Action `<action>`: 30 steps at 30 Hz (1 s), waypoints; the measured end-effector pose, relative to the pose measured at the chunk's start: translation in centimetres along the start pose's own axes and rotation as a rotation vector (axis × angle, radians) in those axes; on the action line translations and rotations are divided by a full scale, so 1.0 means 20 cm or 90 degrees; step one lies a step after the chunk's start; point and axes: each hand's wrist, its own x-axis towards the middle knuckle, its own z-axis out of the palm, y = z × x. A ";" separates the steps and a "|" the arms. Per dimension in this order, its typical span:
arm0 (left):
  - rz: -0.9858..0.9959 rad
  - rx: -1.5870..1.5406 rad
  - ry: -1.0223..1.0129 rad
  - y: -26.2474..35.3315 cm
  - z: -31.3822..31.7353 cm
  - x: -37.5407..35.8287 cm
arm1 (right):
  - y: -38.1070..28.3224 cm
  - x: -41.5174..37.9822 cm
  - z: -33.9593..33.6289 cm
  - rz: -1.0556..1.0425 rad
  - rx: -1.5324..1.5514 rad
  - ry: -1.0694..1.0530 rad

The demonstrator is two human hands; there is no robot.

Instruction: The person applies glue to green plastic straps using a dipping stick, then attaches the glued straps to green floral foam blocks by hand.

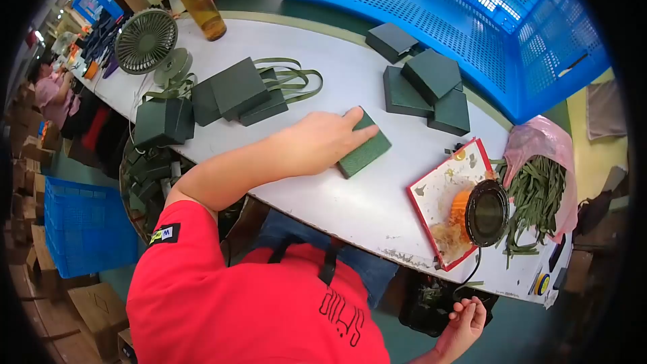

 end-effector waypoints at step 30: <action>0.048 -0.118 0.049 0.32 0.14 -0.02 | -0.10 0.17 0.56 0.062 0.115 -0.014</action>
